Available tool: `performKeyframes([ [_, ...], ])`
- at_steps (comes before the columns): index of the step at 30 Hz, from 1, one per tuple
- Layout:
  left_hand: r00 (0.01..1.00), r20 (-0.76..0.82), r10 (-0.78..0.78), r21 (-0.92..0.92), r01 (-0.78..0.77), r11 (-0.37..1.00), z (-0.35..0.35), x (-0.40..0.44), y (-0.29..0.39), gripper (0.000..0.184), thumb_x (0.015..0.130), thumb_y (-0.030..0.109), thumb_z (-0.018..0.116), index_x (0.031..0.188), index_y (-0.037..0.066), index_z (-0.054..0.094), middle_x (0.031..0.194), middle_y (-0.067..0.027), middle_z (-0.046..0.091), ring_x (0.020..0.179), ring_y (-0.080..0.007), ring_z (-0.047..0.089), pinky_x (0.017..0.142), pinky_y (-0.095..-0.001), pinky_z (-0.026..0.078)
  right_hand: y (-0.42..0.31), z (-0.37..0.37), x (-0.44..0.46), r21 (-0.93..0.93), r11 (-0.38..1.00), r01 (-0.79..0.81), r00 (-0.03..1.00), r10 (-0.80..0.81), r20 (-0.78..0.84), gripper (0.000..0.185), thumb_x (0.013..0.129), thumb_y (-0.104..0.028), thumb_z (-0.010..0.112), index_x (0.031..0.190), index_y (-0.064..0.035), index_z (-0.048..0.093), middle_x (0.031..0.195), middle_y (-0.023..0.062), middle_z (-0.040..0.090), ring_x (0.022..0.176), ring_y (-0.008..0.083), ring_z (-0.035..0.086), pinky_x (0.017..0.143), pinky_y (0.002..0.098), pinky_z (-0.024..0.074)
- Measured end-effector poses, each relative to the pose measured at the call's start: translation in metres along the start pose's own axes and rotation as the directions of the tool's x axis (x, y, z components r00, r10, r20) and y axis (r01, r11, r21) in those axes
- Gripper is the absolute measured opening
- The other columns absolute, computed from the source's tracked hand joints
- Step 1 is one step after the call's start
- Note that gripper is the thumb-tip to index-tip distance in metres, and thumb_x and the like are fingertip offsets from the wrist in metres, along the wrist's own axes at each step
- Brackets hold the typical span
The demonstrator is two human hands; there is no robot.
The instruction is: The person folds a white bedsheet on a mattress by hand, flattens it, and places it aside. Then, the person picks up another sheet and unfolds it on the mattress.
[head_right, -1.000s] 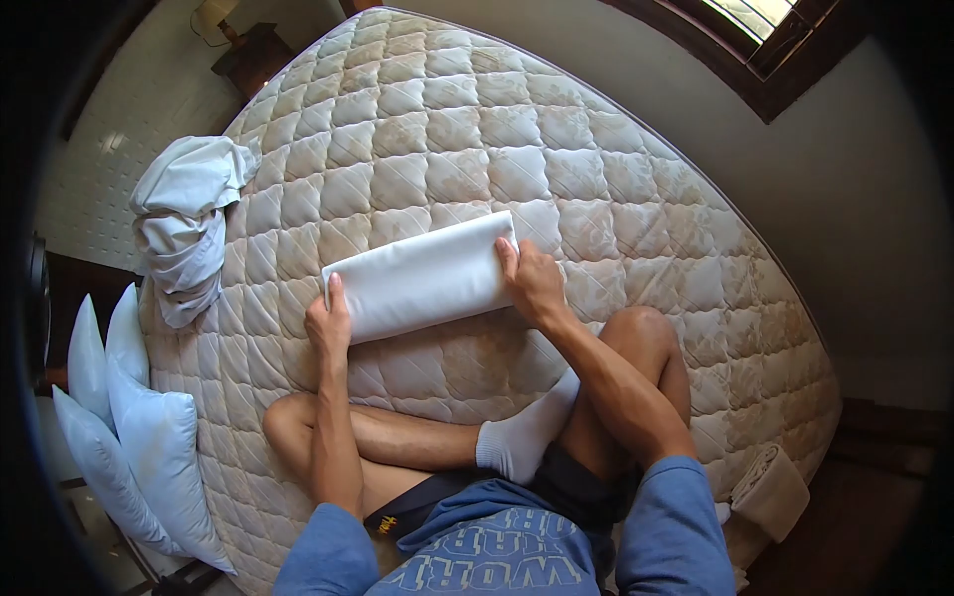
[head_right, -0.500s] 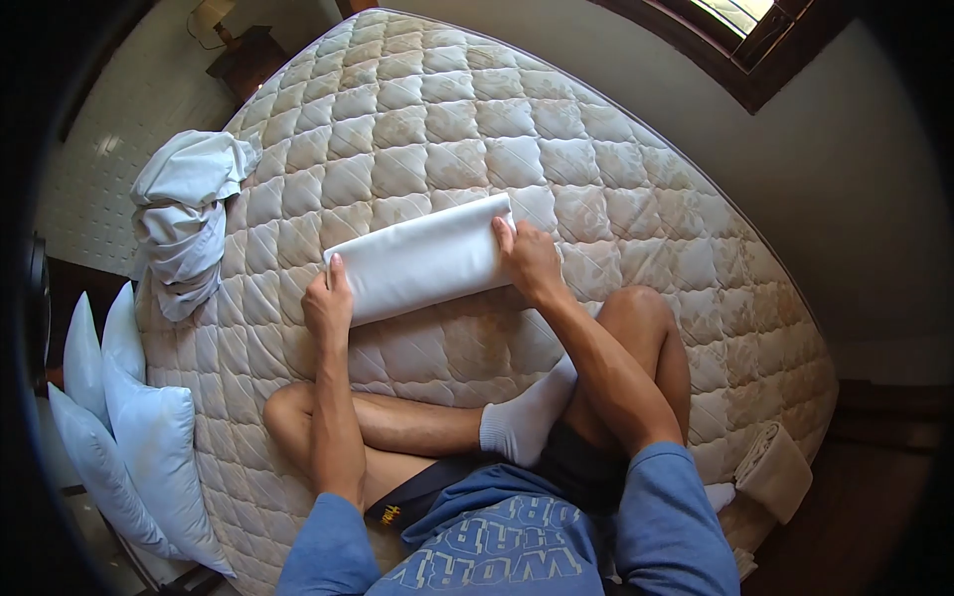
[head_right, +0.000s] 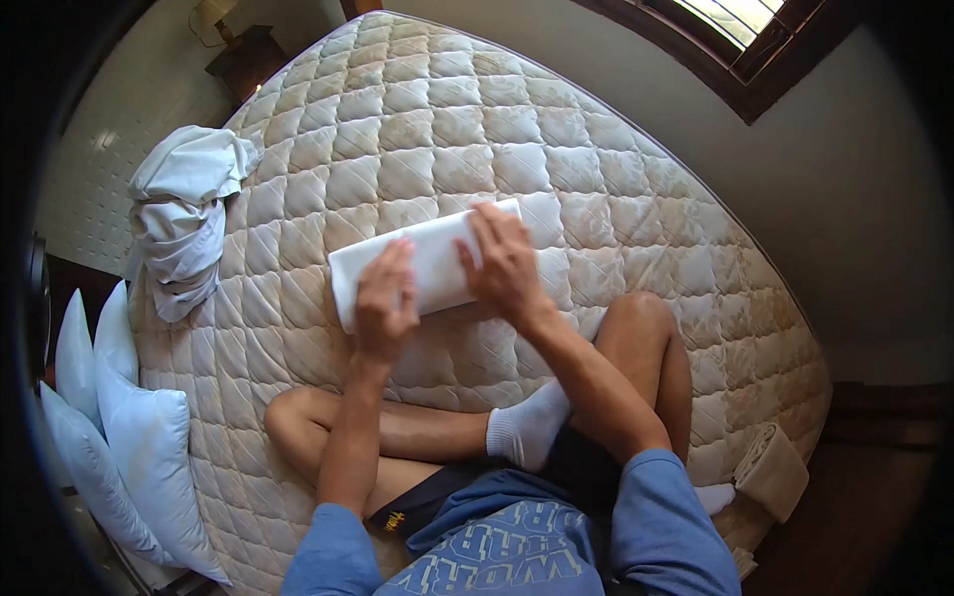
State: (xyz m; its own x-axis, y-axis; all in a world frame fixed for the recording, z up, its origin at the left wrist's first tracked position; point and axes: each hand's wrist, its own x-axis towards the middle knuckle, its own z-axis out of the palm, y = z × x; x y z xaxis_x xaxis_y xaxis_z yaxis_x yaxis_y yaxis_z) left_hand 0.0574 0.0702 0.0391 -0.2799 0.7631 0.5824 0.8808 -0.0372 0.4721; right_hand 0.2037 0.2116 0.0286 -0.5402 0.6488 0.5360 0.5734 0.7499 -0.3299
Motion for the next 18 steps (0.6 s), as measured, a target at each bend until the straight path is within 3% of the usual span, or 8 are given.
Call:
performKeyframes([
  [2,0.993,0.116,-0.022,0.119,0.009,0.993,0.027,-0.002,0.011,0.045,0.101,0.017,0.053,0.144,0.004,0.056,0.151,-0.0100,0.055,0.139,-0.0273,0.052,0.115,-0.0393,0.039,-0.016,0.017,-0.006,0.210,0.941,0.267,0.957,-0.284,0.056,0.047,0.100,-0.029,0.060,0.138,-0.0009,0.058,0.149,0.0139,0.055,0.139,0.0314,0.051,0.113,0.0399,0.0379],
  [3,0.993,0.117,-0.027,0.119,0.013,0.993,0.030,-0.003,0.007,0.045,0.101,0.017,0.053,0.144,0.004,0.056,0.151,-0.0100,0.055,0.139,-0.0273,0.052,0.115,-0.0393,0.039,-0.016,0.019,-0.007,0.211,0.941,0.266,0.957,-0.284,0.061,0.047,0.100,-0.029,0.060,0.138,-0.0009,0.058,0.149,0.0139,0.055,0.139,0.0314,0.051,0.113,0.0399,0.0379],
  [7,0.985,0.141,-0.103,0.394,0.040,0.918,0.029,-0.007,-0.016,0.048,0.104,0.026,0.049,0.148,0.009,0.054,0.157,-0.0076,0.049,0.144,-0.0256,0.047,0.117,-0.0410,0.037,-0.020,0.027,-0.008,0.098,0.975,0.199,0.964,-0.212,0.160,0.054,0.103,-0.039,0.052,0.145,-0.0033,0.055,0.154,0.0110,0.051,0.148,0.0282,0.042,0.121,0.0386,0.0276],
  [12,0.982,0.051,-0.181,0.523,0.128,0.842,0.019,-0.008,-0.049,0.048,0.105,0.031,0.050,0.148,0.011,0.054,0.156,-0.0062,0.050,0.145,-0.0251,0.045,0.119,-0.0432,0.034,-0.020,0.033,-0.010,-0.026,0.992,0.120,0.986,-0.116,0.120,0.060,0.104,-0.046,0.046,0.148,-0.0047,0.053,0.157,0.0087,0.049,0.150,0.0265,0.037,0.124,0.0407,0.0217],
  [13,0.981,0.051,-0.185,0.525,0.131,0.841,0.011,-0.004,-0.053,0.048,0.105,0.031,0.050,0.148,0.011,0.054,0.156,-0.0062,0.050,0.145,-0.0251,0.045,0.119,-0.0432,0.034,-0.020,0.034,-0.010,-0.023,0.992,0.121,0.985,-0.118,0.122,0.060,0.104,-0.046,0.046,0.148,-0.0047,0.053,0.157,0.0087,0.049,0.150,0.0265,0.037,0.124,0.0407,0.0217],
  [14,0.951,0.102,-0.291,0.483,0.208,0.851,0.002,0.000,-0.059,0.048,0.105,0.032,0.050,0.148,0.012,0.054,0.156,-0.0061,0.050,0.145,-0.0252,0.045,0.119,-0.0435,0.033,-0.017,0.033,-0.008,-0.044,0.996,0.079,0.988,-0.072,0.140,0.060,0.104,-0.046,0.046,0.148,-0.0046,0.052,0.158,0.0088,0.047,0.151,0.0267,0.036,0.124,0.0413,0.0210],
  [17,0.784,0.281,-0.554,0.367,0.446,0.817,-0.023,0.016,-0.065,0.048,0.105,0.034,0.051,0.148,0.014,0.055,0.155,-0.0059,0.051,0.145,-0.0256,0.044,0.120,-0.0443,0.031,-0.002,0.027,0.000,-0.123,0.991,-0.047,0.980,0.070,0.184,0.061,0.104,-0.045,0.047,0.149,-0.0043,0.051,0.160,0.0091,0.044,0.152,0.0274,0.033,0.124,0.0433,0.0191],
  [18,0.784,0.279,-0.554,0.364,0.448,0.817,-0.024,0.014,-0.068,0.048,0.105,0.034,0.051,0.148,0.014,0.055,0.155,-0.0059,0.051,0.145,-0.0256,0.044,0.120,-0.0443,0.031,0.004,0.025,0.002,-0.125,0.991,-0.045,0.980,0.067,0.185,0.061,0.104,-0.045,0.047,0.149,-0.0043,0.051,0.160,0.0091,0.044,0.152,0.0274,0.033,0.124,0.0433,0.0191],
])
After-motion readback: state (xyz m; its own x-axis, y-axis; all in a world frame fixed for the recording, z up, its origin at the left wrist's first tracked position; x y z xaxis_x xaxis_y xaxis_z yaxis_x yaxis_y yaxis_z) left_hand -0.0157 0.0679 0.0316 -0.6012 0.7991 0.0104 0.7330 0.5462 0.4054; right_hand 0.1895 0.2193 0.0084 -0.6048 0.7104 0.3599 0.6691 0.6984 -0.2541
